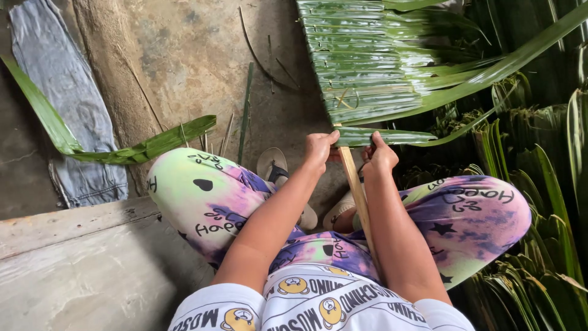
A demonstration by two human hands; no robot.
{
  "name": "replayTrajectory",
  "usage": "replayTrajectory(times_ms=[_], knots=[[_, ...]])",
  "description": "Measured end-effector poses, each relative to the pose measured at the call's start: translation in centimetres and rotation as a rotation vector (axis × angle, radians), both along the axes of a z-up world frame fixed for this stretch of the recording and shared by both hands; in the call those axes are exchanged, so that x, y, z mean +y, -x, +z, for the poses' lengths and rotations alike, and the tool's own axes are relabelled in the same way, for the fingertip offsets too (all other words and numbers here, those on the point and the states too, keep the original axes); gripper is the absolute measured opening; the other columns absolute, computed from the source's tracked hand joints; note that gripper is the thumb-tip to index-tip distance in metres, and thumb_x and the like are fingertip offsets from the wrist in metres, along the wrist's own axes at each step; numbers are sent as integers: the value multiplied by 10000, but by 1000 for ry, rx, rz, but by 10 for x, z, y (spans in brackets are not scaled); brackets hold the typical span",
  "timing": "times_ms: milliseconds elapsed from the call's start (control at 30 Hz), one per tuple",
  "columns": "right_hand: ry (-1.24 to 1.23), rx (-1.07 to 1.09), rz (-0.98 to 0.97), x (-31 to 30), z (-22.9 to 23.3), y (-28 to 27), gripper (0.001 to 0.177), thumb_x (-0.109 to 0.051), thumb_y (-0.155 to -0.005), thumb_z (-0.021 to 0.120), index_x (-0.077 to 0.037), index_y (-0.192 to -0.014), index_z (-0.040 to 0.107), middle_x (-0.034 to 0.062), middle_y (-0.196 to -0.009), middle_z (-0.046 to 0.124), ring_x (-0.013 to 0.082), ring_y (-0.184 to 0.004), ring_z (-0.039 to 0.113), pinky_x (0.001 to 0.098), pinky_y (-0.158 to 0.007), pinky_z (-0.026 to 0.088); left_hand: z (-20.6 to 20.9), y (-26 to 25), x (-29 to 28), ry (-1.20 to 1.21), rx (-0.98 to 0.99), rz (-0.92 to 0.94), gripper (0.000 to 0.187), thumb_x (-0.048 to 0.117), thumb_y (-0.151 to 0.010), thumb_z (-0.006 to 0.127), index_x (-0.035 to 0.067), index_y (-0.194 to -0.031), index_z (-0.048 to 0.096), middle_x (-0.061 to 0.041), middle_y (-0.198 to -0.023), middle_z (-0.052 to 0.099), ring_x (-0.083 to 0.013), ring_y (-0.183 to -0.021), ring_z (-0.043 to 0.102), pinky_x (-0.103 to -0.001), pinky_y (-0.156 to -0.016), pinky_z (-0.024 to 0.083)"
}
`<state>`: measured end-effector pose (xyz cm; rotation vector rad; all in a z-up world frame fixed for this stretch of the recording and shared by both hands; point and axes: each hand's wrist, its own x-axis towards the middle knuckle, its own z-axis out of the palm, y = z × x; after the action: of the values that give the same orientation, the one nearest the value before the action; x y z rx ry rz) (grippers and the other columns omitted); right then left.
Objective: Weaving palm leaves onto a wooden stick and securing them with pins to create a thatched panel
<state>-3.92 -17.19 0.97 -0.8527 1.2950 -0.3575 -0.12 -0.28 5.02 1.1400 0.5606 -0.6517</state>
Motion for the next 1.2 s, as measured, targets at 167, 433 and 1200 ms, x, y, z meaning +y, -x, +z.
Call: replayTrajectory(times_ms=[167, 433, 1200], knots=[[-54, 5, -33, -3, -21, -9, 363, -201, -801, 909, -18, -882, 607, 73, -688, 588, 185, -505, 673, 350, -501, 604, -5, -12, 0, -39, -23, -16, 280, 217, -925, 735, -49, -985, 671, -256, -758, 713, -364, -567, 735, -477, -469, 637], [-93, 35, -56, 6, -16, 3, 331, -147, -838, 854, 2, -934, 576, 59, -712, 550, 163, -502, 678, 347, -516, 623, 22, -9, 0, -121, -16, 10, 278, 223, -795, 782, -19, -908, 703, -193, -673, 659, -324, -480, 691, -454, -423, 615], [2, -23, -43, 5, -42, -20, 317, -149, -873, 812, -11, -960, 540, 64, -707, 524, 168, -477, 653, 403, -460, 623, 77, -35, 8, -1079, -885, -300, 380, 417, -811, 831, 91, -796, 636, -95, -806, 571, -380, -811, 683, -470, -737, 570]])
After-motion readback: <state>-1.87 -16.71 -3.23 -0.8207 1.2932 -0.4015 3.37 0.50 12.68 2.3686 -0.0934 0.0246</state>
